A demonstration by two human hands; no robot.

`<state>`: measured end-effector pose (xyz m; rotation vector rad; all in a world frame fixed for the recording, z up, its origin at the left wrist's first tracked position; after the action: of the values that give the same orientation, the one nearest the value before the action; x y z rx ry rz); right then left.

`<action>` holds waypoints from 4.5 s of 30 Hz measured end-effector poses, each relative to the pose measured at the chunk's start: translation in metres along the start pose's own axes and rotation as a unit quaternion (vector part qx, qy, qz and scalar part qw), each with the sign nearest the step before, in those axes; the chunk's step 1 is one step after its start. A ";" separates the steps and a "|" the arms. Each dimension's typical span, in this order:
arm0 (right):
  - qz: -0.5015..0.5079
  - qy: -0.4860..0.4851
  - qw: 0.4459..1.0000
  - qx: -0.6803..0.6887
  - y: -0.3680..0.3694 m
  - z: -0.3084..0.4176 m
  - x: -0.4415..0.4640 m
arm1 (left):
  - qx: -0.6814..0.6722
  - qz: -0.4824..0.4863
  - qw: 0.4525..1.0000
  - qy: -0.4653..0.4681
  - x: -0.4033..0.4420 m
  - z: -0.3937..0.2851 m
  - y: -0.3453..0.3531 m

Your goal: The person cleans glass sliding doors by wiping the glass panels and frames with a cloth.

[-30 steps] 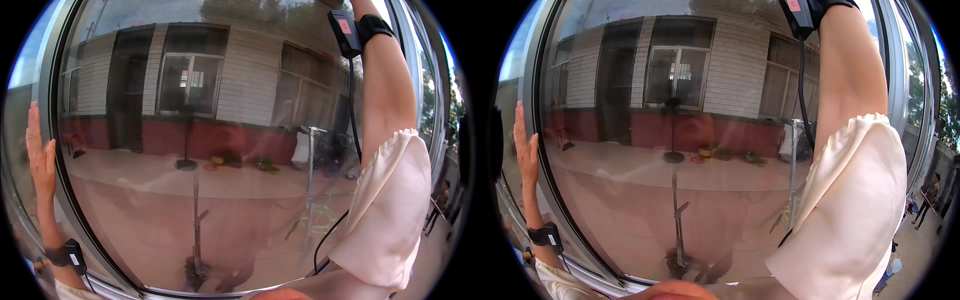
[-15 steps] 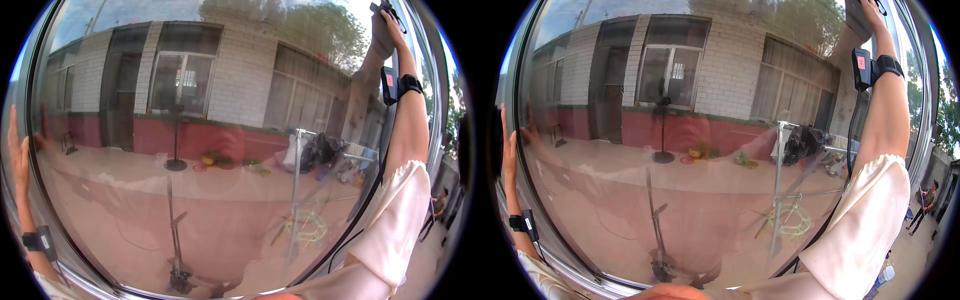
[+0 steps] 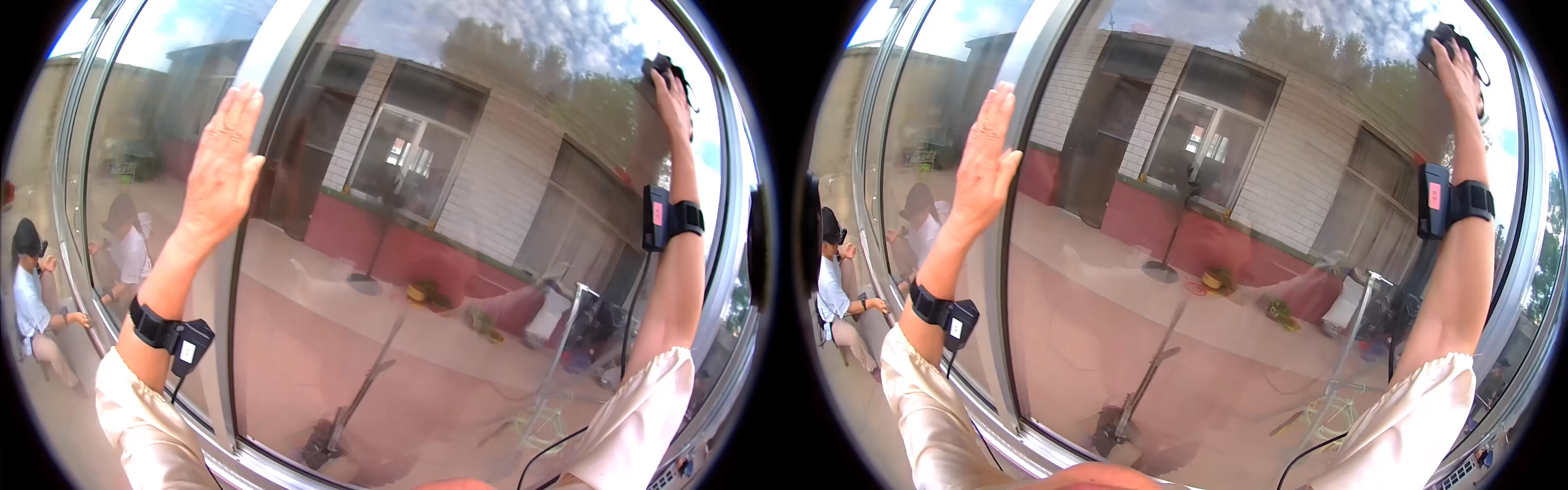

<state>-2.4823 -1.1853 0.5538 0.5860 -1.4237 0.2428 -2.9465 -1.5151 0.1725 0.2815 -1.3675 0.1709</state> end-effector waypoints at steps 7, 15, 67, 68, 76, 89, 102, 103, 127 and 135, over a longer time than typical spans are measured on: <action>-0.026 -0.094 0.994 0.051 -0.002 0.281 -0.054 | -0.029 0.017 0.998 -0.045 -0.003 -0.010 0.007; 0.018 -0.161 0.981 0.103 0.000 0.438 -0.070 | -0.037 0.002 0.999 -0.038 -0.003 -0.006 0.008; 0.080 -0.412 0.893 0.161 -0.085 0.395 -0.244 | -0.096 -0.010 0.995 -0.037 -0.002 -0.011 0.002; 0.051 -0.401 0.904 0.142 -0.070 0.399 -0.218 | -0.094 -0.005 0.995 -0.031 -0.002 -0.011 0.001; 0.003 -0.279 0.957 0.079 0.013 0.409 -0.033 | -0.080 0.002 0.997 -0.022 0.001 -0.008 0.002; -0.137 0.038 0.900 0.413 0.017 0.429 0.000 | -0.074 -0.009 0.997 -0.027 -0.003 -0.005 0.001; -0.068 -0.093 0.922 0.371 0.005 0.480 -0.032 | -0.079 -0.001 0.997 -0.024 -0.007 -0.007 0.003; -0.046 -0.068 0.940 0.331 -0.001 0.481 -0.051 | -0.083 0.003 0.996 -0.026 -0.006 -0.006 0.006; 0.221 -0.039 0.867 0.445 -0.147 0.446 -0.490 | 0.006 0.032 0.980 -0.195 -0.040 0.039 -0.088; 0.347 -0.118 0.817 0.445 -0.187 0.447 -0.610 | 0.089 0.145 0.954 -0.248 -0.127 0.069 -0.131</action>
<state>-2.8646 -1.4604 -0.0661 0.8370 -1.6873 1.5309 -2.9990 -1.6552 0.0474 0.2832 -1.8961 0.4956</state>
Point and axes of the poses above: each hand's wrist, its own x-axis towards the middle knuckle, its own y-axis out of the palm, z = x × y, the point moved 3 cm from there along x, towards the middle knuckle, and after that the axes turned 2 degrees about -y, right-handed, at the moved point
